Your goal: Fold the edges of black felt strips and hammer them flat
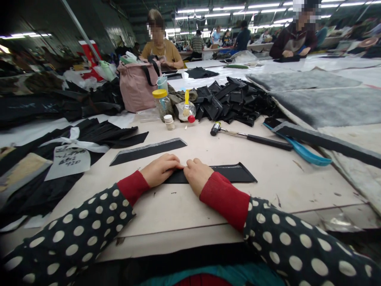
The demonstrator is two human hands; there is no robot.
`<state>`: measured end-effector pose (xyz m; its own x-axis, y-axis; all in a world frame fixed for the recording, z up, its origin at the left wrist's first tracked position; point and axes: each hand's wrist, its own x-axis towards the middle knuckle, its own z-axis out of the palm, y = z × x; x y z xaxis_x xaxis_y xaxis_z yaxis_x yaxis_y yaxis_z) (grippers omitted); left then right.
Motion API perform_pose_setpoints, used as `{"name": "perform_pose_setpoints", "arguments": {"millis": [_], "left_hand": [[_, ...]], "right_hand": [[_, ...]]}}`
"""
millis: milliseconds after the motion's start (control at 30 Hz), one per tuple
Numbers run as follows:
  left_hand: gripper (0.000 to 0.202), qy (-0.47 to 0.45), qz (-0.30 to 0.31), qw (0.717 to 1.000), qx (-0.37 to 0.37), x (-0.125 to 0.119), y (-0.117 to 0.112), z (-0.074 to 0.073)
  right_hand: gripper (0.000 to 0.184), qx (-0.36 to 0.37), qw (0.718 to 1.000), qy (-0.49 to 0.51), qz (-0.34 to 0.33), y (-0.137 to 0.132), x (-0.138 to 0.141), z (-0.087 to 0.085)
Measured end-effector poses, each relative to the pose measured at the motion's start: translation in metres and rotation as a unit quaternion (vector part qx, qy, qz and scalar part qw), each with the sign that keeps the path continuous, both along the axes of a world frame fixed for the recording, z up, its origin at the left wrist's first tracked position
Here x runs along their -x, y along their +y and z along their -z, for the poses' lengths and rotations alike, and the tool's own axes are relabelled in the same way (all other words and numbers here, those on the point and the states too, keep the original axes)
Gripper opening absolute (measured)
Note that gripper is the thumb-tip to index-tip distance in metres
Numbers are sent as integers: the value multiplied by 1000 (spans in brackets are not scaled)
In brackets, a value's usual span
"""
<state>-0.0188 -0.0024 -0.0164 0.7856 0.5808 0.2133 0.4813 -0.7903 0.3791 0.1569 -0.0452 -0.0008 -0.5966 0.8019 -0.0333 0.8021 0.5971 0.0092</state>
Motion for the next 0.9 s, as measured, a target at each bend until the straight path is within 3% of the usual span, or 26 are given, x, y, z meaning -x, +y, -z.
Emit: {"name": "perform_pose_setpoints", "arguments": {"millis": [167,367,500,700,900], "left_hand": [[30,-4,17,998,56,17,6,-5],[34,-7,-62,988,144,51,3,-15],[31,-24,-104,981,160,53,-2,-18],[28,-30,-131,982,130,44,-3,-14],[18,-23,-117,993,-16,26,-15,-17]], "right_hand": [[25,-17,1000,-17,2,-3,4,0],[22,-36,999,-11,4,-2,1,2],[22,-41,999,-5,2,-2,1,2],[25,-41,999,4,21,-4,2,0],[22,-28,998,38,38,0,0,0]]}}
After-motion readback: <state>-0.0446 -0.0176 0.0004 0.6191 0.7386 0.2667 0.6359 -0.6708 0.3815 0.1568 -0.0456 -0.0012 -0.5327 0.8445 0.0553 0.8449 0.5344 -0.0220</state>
